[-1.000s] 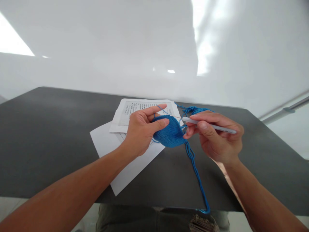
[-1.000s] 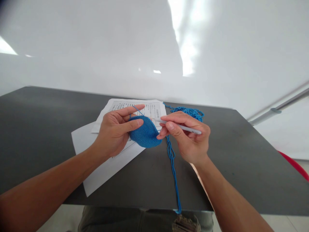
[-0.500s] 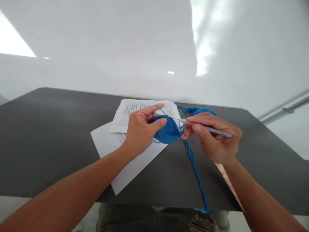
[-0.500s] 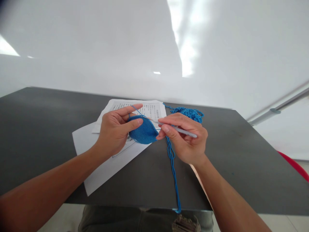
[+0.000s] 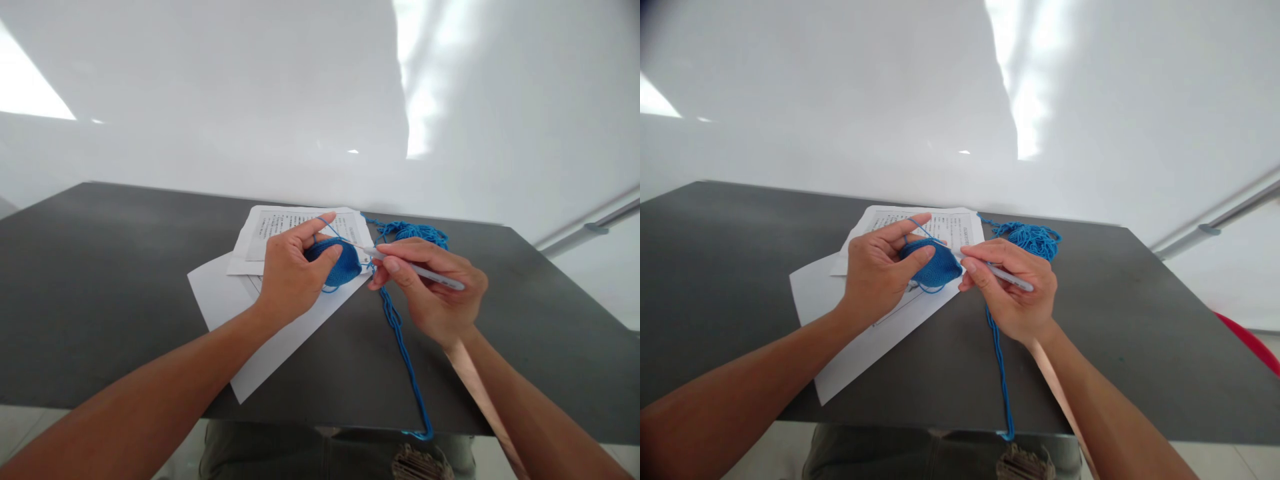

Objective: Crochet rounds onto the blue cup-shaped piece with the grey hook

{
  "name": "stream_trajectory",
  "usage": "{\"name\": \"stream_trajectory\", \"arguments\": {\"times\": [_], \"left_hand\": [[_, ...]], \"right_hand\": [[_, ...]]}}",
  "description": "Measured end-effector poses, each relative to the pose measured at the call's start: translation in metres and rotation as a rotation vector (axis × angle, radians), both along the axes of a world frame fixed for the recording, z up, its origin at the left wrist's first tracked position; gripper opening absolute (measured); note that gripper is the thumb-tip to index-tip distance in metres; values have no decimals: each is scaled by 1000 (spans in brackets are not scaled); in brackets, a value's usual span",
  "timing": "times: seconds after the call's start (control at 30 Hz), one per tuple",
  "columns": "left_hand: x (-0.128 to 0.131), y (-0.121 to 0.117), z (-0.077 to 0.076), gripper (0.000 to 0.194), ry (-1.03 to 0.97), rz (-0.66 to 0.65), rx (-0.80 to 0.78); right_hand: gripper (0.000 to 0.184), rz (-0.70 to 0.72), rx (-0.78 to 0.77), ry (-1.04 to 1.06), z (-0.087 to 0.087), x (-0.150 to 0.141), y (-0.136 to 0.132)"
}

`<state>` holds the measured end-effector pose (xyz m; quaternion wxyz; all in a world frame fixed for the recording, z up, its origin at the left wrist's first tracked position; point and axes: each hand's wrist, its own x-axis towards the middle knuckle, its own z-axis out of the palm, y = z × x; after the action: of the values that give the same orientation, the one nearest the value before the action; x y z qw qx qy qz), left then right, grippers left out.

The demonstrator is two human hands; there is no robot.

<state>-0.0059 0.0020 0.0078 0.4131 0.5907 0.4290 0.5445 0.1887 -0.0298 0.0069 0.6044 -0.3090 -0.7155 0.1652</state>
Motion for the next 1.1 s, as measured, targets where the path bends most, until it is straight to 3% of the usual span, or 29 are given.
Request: {"name": "stream_trajectory", "arguments": {"times": [0.17,0.37,0.5,0.63,0.73,0.93,1.1], "left_hand": [[1,0,-1,53,84,48,56],[6,-6,-2,48,106,19,109],[5,-4,-1,54,-133,-124,-24],[5,0,-2,57,-417,-275,-140],[5,1,-3,57,-502,-324,-154],[7,-3,-1,55,-485,-237,-188],[9,-3,4,53,-555,-190,-251]], "right_hand": [[26,-22,36,-56,-2,-5,1],[23,-113,140,-175,-9,-15,2],[26,-120,82,-107,-12,-18,1],[30,-14,-4,29,-10,-16,0],[31,52,-33,83,-8,-14,1],[33,30,-16,70,-9,-14,1],[39,-167,247,-159,-10,-21,-2]]}}
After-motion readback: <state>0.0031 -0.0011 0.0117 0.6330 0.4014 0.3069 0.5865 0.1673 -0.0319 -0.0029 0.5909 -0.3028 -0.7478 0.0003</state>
